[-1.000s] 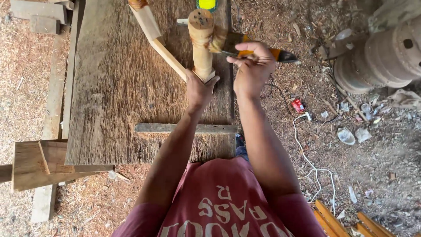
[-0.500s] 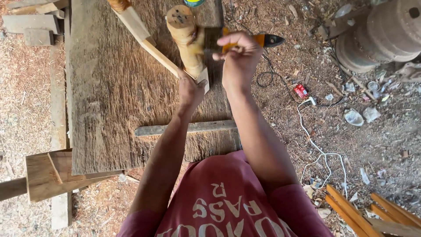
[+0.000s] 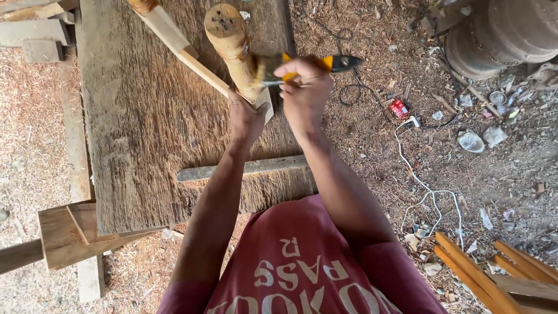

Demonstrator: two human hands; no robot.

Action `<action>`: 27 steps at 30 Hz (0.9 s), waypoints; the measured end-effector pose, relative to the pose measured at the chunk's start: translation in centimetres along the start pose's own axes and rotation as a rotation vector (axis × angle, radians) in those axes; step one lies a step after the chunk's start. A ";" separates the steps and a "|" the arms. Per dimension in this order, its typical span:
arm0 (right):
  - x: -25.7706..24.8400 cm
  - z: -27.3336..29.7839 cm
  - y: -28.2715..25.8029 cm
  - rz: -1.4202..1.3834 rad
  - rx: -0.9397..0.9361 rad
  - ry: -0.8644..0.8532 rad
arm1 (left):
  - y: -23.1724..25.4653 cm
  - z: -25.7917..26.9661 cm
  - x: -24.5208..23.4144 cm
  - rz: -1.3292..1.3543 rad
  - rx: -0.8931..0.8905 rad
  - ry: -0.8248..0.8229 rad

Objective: The person applies a dark wood stain to a wooden frame using a paintbrush. They dip the brush into a can of stain and coat the frame's legs and connecting pieces, rotating the frame to access different sides.

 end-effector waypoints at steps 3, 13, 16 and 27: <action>1.3 -0.3 -1.3 -0.482 -0.078 -0.097 | -1.0 -0.3 0.6 0.047 -0.191 -0.115; -0.6 0.8 5.7 -0.254 0.129 -0.019 | -1.7 -0.4 -0.2 -0.084 0.005 -0.041; -0.6 1.4 4.0 -0.096 0.009 -0.007 | 0.2 -0.3 -0.6 -0.114 0.002 -0.071; 0.7 3.8 2.3 -0.102 -0.040 -0.103 | -0.7 0.1 -0.2 -0.099 -0.048 -0.128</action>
Point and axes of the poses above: each hand's wrist, its own z-axis away from the middle knuckle, its own x-axis out of the palm, y = z × x, the point moved 9 cm from there along -z, towards the middle knuckle, and after that the axes turned 6 degrees about x, right-handed, at the moved point
